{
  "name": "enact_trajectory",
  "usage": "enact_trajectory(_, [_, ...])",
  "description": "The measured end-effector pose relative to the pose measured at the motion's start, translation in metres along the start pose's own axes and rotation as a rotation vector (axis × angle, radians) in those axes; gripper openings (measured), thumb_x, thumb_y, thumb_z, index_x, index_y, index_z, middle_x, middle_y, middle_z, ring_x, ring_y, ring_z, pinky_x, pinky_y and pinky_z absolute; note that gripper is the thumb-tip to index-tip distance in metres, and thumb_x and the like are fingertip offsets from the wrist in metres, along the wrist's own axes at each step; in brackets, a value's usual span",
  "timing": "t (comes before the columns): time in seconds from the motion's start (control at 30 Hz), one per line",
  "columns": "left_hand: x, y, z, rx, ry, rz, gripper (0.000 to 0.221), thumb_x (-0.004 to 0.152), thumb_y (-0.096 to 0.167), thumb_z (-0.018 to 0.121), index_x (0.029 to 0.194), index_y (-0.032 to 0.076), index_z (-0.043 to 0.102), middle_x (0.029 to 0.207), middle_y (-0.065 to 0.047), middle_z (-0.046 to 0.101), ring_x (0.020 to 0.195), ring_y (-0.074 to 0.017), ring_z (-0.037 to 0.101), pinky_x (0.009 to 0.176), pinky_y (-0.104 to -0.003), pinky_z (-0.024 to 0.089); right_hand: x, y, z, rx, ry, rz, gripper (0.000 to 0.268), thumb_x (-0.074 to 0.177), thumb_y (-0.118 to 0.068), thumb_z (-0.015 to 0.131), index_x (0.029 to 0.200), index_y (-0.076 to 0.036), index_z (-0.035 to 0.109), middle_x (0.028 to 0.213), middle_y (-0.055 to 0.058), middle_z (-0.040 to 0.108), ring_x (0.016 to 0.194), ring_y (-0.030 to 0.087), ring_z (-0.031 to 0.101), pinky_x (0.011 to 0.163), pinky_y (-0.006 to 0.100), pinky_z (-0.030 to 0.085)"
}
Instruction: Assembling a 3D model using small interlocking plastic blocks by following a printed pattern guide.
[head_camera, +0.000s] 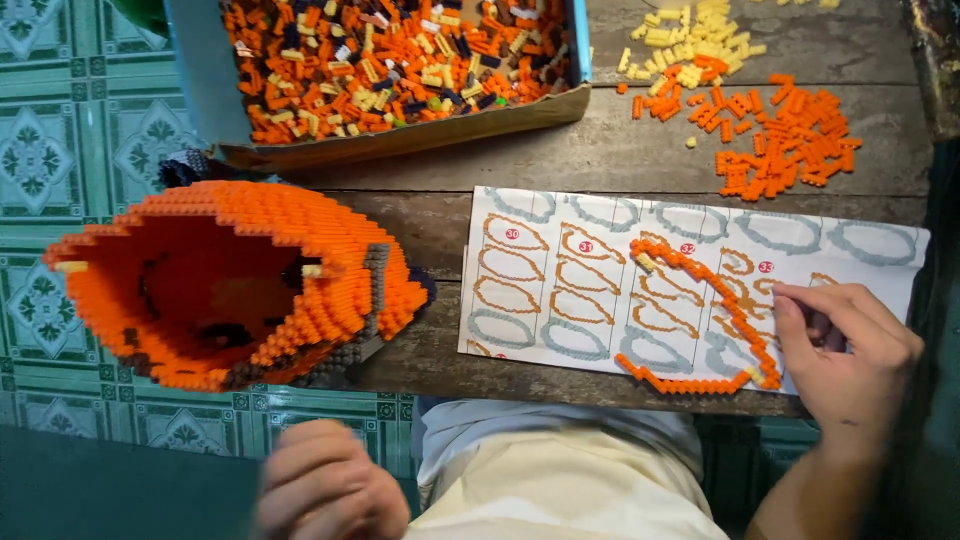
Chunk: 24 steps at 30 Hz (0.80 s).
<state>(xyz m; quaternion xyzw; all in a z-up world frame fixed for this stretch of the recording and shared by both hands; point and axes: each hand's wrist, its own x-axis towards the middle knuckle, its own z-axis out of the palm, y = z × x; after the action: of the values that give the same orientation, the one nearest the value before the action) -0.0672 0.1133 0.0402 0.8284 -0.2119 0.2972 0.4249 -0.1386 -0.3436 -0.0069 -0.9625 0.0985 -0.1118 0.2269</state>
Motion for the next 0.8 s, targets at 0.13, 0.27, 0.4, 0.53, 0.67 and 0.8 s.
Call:
enact_trajectory(0.13, [0.053, 0.014, 0.024, -0.147, -0.189, 0.204, 0.015, 0.102, 0.030, 0.071, 0.099, 0.015, 0.073, 0.090, 0.000, 0.076, 0.066, -0.0136, 0.075, 0.060, -0.030, 0.067, 0.003, -0.008, -0.005, 0.014, -0.018, 0.028, 0.009, 0.118, 0.012, 0.084, 0.126, 0.015, 0.087, 0.111, 0.026, 0.078, 0.085, 0.027, 0.064, 0.072, 0.036, 0.050])
enact_trajectory(0.27, [0.070, 0.022, 0.045, -0.232, -0.517, 0.149, 0.020, 0.107, 0.019, 0.067, 0.102, 0.003, 0.078, 0.101, -0.014, 0.080, 0.080, -0.0253, 0.080, 0.068, -0.040, 0.066, 0.004, -0.013, -0.009, 0.012, -0.046, 0.043, 0.015, 0.117, 0.007, 0.085, 0.130, 0.013, 0.087, 0.114, 0.025, 0.077, 0.087, 0.027, 0.066, 0.075, 0.037, 0.052])
enact_trajectory(0.4, [0.057, 0.008, 0.056, -0.186, -0.746, 0.137, 0.020, 0.112, 0.020, 0.068, 0.121, 0.004, 0.077, 0.118, -0.017, 0.078, 0.107, -0.0363, 0.080, 0.086, -0.050, 0.076, 0.001, -0.022, -0.008, 0.026, -0.005, 0.009, 0.014, 0.114, 0.007, 0.089, 0.128, 0.009, 0.088, 0.119, 0.024, 0.081, 0.101, 0.033, 0.073, 0.096, 0.043, 0.056])
enact_trajectory(0.53, [0.050, -0.006, 0.068, -0.171, -0.829, 0.158, 0.021, 0.112, 0.016, 0.071, 0.128, 0.003, 0.075, 0.126, -0.017, 0.074, 0.113, -0.0388, 0.077, 0.095, -0.058, 0.074, 0.009, -0.037, -0.004, 0.046, -0.042, -0.026, 0.027, 0.104, 0.002, 0.092, 0.129, 0.010, 0.086, 0.120, 0.024, 0.081, 0.100, 0.031, 0.076, 0.087, 0.041, 0.062])
enact_trajectory(0.67, [0.068, -0.001, 0.082, -0.207, -0.810, 0.172, 0.012, 0.107, 0.005, 0.072, 0.112, -0.005, 0.077, 0.111, -0.020, 0.078, 0.094, -0.0344, 0.077, 0.079, -0.048, 0.066, 0.013, -0.042, 0.003, 0.037, -0.023, -0.084, 0.025, 0.103, -0.002, 0.095, 0.125, 0.007, 0.087, 0.118, 0.020, 0.080, 0.100, 0.029, 0.075, 0.090, 0.041, 0.060])
enact_trajectory(0.8, [0.059, -0.008, 0.092, -0.145, -0.819, 0.164, 0.015, 0.104, 0.001, 0.081, 0.118, -0.004, 0.077, 0.113, -0.019, 0.078, 0.103, -0.0361, 0.077, 0.088, -0.050, 0.069, 0.020, -0.048, 0.007, 0.053, -0.023, -0.146, 0.021, 0.102, 0.003, 0.095, 0.120, 0.009, 0.086, 0.116, 0.021, 0.081, 0.100, 0.030, 0.076, 0.087, 0.040, 0.062])
